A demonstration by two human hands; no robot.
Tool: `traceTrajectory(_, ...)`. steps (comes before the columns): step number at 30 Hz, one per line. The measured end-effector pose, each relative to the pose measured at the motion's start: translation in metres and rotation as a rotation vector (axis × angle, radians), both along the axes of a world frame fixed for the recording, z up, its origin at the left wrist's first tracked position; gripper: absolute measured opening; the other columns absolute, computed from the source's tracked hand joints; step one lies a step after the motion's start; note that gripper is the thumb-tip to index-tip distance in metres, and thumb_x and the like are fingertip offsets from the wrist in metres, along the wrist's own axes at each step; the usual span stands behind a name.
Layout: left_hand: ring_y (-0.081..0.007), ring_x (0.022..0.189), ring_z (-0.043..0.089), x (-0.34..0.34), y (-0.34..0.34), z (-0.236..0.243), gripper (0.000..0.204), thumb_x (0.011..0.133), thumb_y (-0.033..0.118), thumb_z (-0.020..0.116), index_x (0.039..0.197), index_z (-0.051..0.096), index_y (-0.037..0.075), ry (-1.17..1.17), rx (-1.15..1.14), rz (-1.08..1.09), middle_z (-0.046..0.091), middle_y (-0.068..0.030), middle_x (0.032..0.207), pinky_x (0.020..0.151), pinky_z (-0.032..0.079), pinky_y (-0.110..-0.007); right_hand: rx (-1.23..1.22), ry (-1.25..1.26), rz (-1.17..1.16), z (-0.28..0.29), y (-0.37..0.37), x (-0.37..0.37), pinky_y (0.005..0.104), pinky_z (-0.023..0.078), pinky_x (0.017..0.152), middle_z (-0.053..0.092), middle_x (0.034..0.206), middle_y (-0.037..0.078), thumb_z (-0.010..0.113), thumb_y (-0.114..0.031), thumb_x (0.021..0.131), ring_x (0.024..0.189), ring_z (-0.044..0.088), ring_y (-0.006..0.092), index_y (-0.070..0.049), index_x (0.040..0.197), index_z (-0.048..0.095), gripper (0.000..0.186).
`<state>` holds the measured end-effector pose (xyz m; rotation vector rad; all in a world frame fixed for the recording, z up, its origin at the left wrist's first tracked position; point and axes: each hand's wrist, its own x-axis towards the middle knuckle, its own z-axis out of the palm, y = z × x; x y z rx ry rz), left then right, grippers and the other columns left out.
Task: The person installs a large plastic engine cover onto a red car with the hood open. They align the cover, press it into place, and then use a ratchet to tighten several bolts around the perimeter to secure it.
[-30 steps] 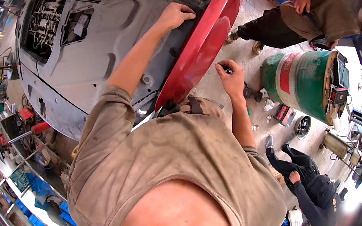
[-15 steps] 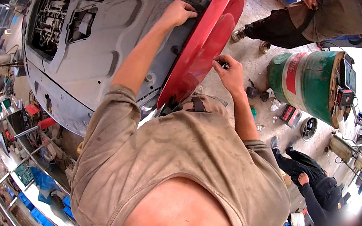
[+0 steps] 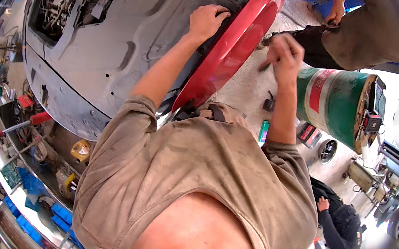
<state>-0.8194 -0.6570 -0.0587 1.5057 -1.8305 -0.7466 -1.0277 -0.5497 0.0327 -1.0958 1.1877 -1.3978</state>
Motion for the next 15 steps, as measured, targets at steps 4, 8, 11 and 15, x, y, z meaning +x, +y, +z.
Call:
traceTrajectory(4,-0.0313,0.090,0.066,0.006,0.015,-0.005,0.035,0.085,0.038,0.062,0.107,0.071,0.013,0.093,-0.209,0.050,0.070,-0.0122,0.098,0.078,0.052,-0.042,-0.339,-0.426,0.205,0.050,-0.049,0.012,0.0258,0.028,0.043,0.043,0.057,0.004,0.054,-0.014,0.092,0.045,0.036,0.0102,0.001,0.068,0.049,0.028)
traceTrajectory(8,-0.0321,0.091,0.065,0.008,0.023,-0.001,0.040,0.084,0.041,0.064,0.112,0.069,0.013,-0.118,-0.182,0.074,0.069,-0.0135,0.098,0.078,0.051,-0.043,-0.366,-0.210,0.270,0.056,-0.094,0.054,0.0259,0.025,0.043,0.036,0.056,0.003,0.050,-0.018,0.094,0.044,0.031,0.0104,-0.005,0.069,0.042,0.030)
traceTrajectory(11,-0.0335,0.094,0.064,0.011,0.021,0.006,0.044,0.085,0.045,0.062,0.117,0.067,0.016,-0.172,-0.013,0.045,0.069,-0.0139,0.102,0.080,0.051,-0.044,-0.300,-0.030,0.237,0.032,-0.122,0.088,0.0252,0.031,0.044,0.048,0.055,0.001,0.063,-0.017,0.090,0.048,0.042,0.0078,0.000,0.065,0.052,0.032)
traceTrajectory(15,-0.0356,0.088,0.065,0.012,0.019,0.010,0.040,0.085,0.047,0.060,0.111,0.069,0.018,-0.234,0.054,0.041,0.069,-0.0145,0.089,0.076,0.051,-0.047,-0.253,0.142,0.312,0.005,-0.142,0.107,0.0239,0.032,0.047,0.049,0.054,-0.001,0.066,-0.017,0.088,0.049,0.043,0.0065,-0.001,0.061,0.053,0.034)
